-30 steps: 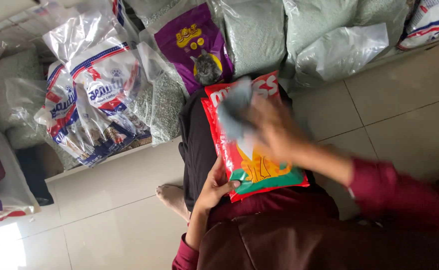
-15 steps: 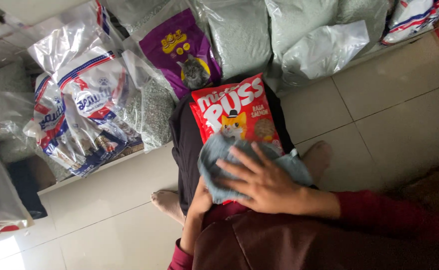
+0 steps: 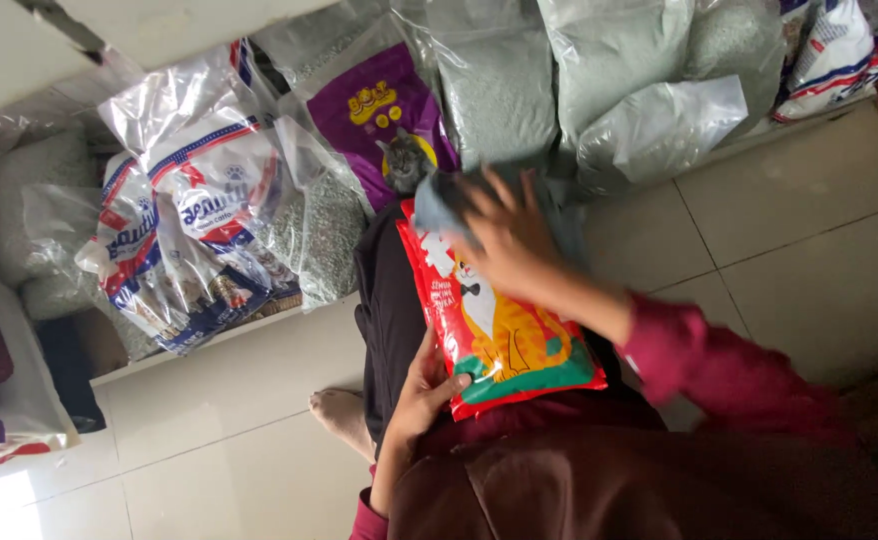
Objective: Wiping down bags of cat food with a cloth in a grocery store.
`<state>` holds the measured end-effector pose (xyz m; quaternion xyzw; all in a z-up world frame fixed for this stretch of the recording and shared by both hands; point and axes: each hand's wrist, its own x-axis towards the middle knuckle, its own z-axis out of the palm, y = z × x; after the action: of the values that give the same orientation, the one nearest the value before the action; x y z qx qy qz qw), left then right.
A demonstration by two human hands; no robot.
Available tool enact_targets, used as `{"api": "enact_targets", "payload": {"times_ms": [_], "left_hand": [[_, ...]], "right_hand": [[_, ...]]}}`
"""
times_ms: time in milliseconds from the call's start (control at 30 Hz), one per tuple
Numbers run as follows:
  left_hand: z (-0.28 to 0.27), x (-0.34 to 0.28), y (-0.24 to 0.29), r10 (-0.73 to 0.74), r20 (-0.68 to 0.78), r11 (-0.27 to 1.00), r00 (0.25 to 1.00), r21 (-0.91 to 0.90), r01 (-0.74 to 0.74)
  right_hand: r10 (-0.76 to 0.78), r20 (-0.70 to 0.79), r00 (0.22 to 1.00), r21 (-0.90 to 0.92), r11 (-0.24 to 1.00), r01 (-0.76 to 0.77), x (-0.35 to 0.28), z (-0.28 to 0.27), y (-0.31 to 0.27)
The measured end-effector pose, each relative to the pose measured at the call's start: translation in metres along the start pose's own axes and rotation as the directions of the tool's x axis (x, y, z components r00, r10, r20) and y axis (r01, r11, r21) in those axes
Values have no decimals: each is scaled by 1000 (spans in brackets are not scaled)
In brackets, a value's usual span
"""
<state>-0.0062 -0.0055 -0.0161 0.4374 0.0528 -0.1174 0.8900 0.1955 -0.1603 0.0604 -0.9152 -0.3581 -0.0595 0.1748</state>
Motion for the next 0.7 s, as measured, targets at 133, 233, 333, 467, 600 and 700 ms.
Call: {"api": "enact_targets", "payload": {"times_ms": [133, 233, 333, 467, 600, 700], "left_hand": [[-42, -4, -42, 29, 7, 994, 1000, 106, -29], [-41, -4, -42, 90, 21, 981, 996, 172, -92], [-36, -1, -36, 95, 27, 983, 995, 154, -98], [-4, 0, -4, 37, 45, 998, 998, 49, -39], [3, 1, 1, 38, 64, 999, 997, -26, -36], [6, 4, 9, 55, 69, 998, 996, -6, -55]], "right_hand": [[-241, 111, 964, 73, 969, 234, -93, -47, -57], [-337, 85, 938, 124, 937, 326, -138, -43, -66], [-365, 83, 927, 93, 929, 358, -120, -45, -57], [-155, 9, 988, 121, 981, 153, -39, -10, 9], [101, -44, 994, 86, 992, -97, 15, 19, 57], [102, -48, 994, 80, 992, -98, 6, 7, 42]]}}
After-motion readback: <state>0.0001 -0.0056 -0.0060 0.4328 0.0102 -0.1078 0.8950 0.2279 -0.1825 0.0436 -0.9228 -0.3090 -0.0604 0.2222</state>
